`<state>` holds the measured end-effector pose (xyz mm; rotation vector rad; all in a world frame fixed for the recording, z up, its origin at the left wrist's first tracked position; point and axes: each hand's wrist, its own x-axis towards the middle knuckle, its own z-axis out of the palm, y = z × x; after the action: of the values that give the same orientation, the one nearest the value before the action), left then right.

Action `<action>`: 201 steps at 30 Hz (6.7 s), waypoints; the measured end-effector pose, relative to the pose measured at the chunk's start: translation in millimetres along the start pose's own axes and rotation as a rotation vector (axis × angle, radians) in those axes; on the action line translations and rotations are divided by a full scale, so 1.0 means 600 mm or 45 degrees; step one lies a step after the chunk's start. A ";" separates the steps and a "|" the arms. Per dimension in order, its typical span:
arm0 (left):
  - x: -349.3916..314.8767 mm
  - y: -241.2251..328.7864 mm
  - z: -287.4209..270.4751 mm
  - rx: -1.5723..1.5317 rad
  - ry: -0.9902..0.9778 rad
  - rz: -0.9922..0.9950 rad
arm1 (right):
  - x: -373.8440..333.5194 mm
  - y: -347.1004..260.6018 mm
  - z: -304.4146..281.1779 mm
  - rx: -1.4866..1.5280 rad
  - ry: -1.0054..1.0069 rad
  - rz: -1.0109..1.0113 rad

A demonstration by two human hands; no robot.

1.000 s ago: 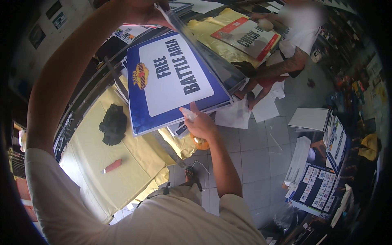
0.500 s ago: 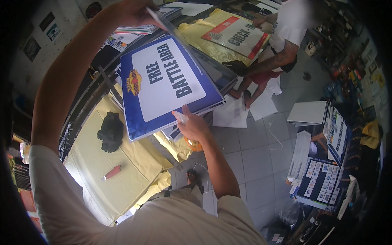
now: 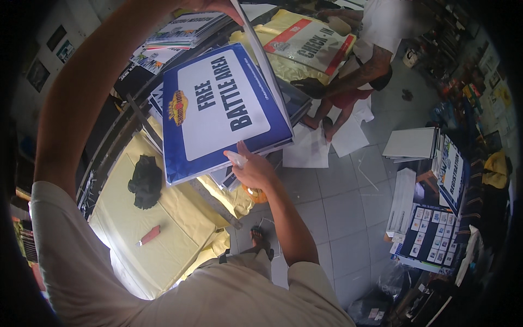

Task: The person assembles a 'Scouting Area' sign by wiping the surface with a cloth, peeling off a protective film, and trimming the edges with a utility knife. They handle multiple sign boards and a white backing sheet, using a spray bottle and a cloth to clean the surface before final assembly.

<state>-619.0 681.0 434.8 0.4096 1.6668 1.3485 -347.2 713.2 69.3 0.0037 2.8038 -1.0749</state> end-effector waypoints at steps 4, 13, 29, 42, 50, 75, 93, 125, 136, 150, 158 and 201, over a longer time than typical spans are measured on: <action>-0.012 0.008 0.007 -0.027 -0.052 0.008 | 0.010 0.012 0.005 -0.006 -0.025 -0.015; -0.040 -0.003 -0.001 -0.136 -0.005 0.086 | 0.004 -0.002 -0.022 -0.036 -0.102 -0.076; -0.052 0.018 -0.004 -0.101 0.038 0.142 | 0.010 -0.010 -0.028 -0.132 -0.177 -0.084; -0.025 0.046 -0.034 0.004 0.000 0.026 | 0.032 0.013 -0.004 -0.048 -0.171 -0.155; -0.003 0.003 0.007 -0.042 0.082 0.057 | 0.029 0.029 -0.109 0.033 -0.117 0.149; 0.069 0.049 -0.021 0.097 0.022 0.091 | 0.100 0.091 -0.157 -0.361 -0.292 0.289; -0.137 0.163 -0.091 -0.339 -0.169 0.497 | 0.112 0.118 -0.144 -0.349 -0.275 0.237; -1.304 -1.339 0.145 -1.059 1.865 0.129 | -0.183 -0.258 0.140 0.425 -0.339 -0.505; -1.331 -1.438 0.075 -0.210 2.098 -0.593 | -0.356 -0.549 0.457 0.110 -0.742 -0.464; -1.313 -1.487 0.087 0.097 2.402 -0.414 | -0.335 -0.591 0.588 -0.170 -0.603 -0.530; -1.309 -1.500 0.090 -0.071 2.424 -0.211 | -0.226 -0.698 0.620 -0.246 -0.612 -0.480; -1.473 -1.558 0.065 0.055 2.310 -0.779 | -0.204 -0.411 0.543 -0.189 0.896 -1.050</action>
<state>132.8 -263.8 -11.4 -1.6930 2.7272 1.0607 -196.9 318.5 9.8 -1.0718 3.6238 -1.1418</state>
